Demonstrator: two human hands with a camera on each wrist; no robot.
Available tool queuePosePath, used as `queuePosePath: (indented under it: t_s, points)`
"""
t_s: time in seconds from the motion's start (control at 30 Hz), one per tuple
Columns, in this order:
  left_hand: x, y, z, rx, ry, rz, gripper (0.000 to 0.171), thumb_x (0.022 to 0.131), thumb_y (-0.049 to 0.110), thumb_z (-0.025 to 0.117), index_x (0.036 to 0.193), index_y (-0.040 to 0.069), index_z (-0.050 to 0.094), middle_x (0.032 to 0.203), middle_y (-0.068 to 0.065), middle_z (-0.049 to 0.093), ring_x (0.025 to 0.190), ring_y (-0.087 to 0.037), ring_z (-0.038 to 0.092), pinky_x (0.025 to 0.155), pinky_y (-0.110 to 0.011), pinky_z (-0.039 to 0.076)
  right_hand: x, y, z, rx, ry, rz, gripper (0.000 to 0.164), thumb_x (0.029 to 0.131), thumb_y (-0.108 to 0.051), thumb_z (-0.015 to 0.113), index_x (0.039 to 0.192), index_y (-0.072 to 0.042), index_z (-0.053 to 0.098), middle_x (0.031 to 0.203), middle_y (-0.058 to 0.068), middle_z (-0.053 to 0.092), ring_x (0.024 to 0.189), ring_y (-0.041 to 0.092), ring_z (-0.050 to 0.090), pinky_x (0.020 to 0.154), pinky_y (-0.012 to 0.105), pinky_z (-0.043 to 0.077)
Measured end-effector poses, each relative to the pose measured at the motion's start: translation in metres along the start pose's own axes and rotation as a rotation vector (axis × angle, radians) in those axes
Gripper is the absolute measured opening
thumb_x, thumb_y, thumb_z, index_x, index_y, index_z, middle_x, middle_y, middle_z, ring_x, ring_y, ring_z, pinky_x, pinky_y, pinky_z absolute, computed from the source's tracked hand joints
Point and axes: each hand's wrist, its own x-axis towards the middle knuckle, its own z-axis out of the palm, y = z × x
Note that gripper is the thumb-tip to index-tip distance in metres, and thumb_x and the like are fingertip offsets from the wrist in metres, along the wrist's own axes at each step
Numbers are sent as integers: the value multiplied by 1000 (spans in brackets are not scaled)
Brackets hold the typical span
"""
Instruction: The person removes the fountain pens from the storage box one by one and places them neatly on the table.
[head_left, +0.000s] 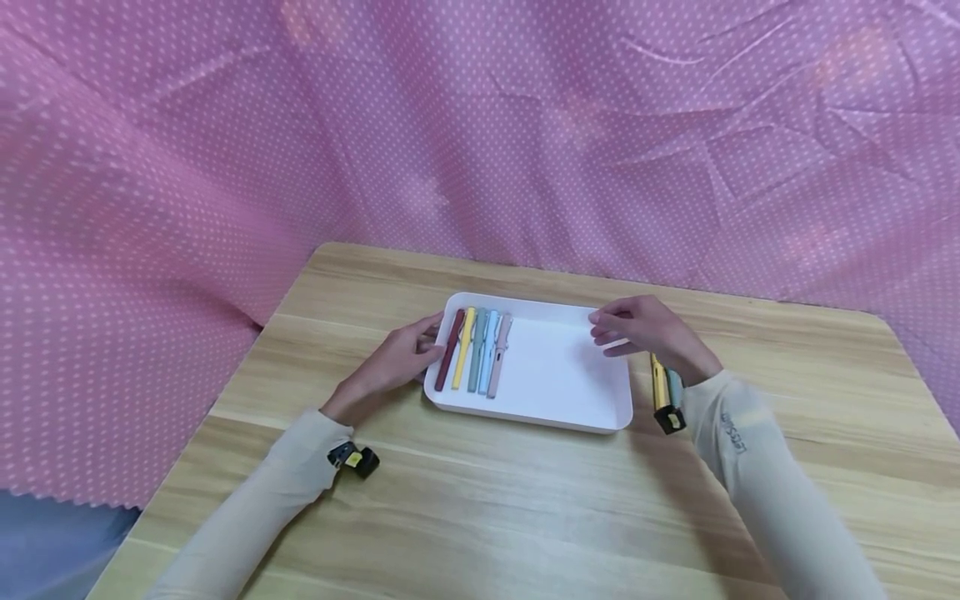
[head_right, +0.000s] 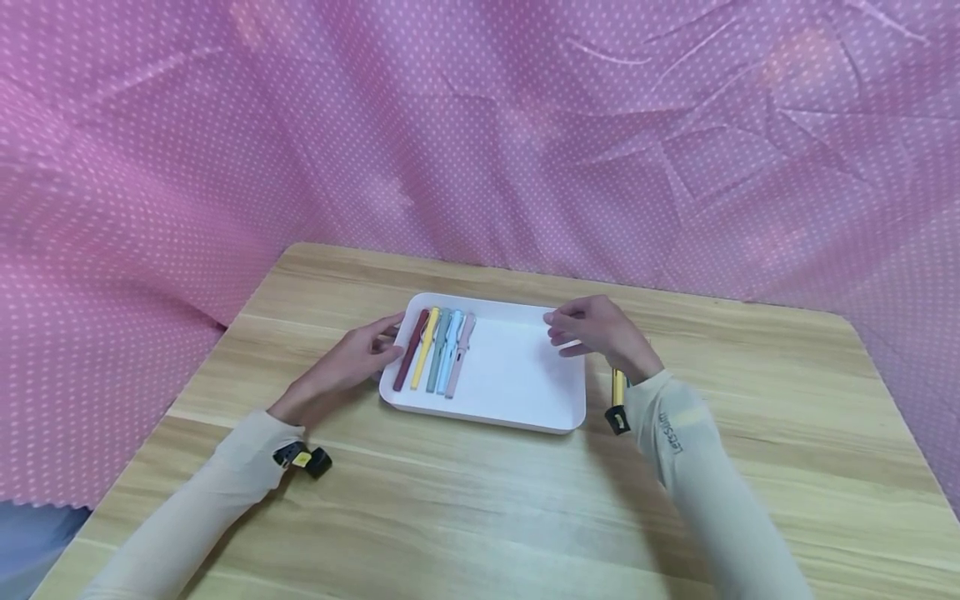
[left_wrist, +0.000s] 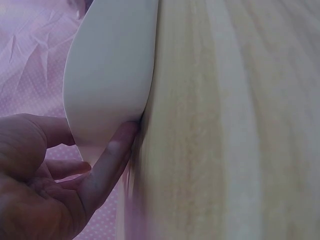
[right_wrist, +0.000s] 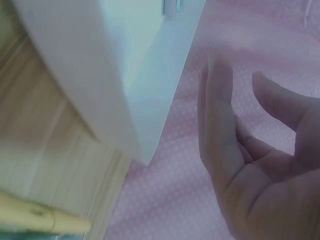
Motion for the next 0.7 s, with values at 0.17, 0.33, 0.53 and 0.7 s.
queuePosePath:
  t_s: [0.17, 0.33, 0.53, 0.7]
  points:
    - [0, 0, 0, -2, -1, 1, 67, 108, 9, 54, 166, 7, 21, 154, -25, 45, 129, -39, 59, 79, -33, 65, 11, -6, 10, 10, -26, 10, 46, 107, -17, 59, 136, 19, 54, 125, 34, 63, 114, 39, 67, 92, 38, 62]
    - [1, -1, 0, 5, 4, 0, 67, 107, 9, 55, 166, 7, 22, 154, -24, 46, 129, -38, 59, 79, -33, 65, 21, -12, 20, 3, -48, 28, 45, 107, -18, 60, 134, 17, 55, 124, 33, 63, 114, 40, 66, 92, 39, 62]
    - [1, -3, 0, -14, 1, 11, 66, 107, 8, 54, 166, 7, 22, 152, -25, 47, 127, -39, 60, 79, -34, 65, 33, -16, 36, -30, -67, 71, 44, 106, -19, 63, 132, 15, 58, 124, 32, 65, 113, 39, 67, 92, 40, 63]
    - [1, -3, 0, -9, 1, 9, 66, 107, 8, 54, 166, 7, 22, 151, -25, 48, 127, -38, 61, 79, -34, 65, 41, -19, 48, -57, -78, 97, 41, 105, -20, 65, 129, 13, 62, 123, 30, 67, 113, 37, 68, 90, 40, 63]
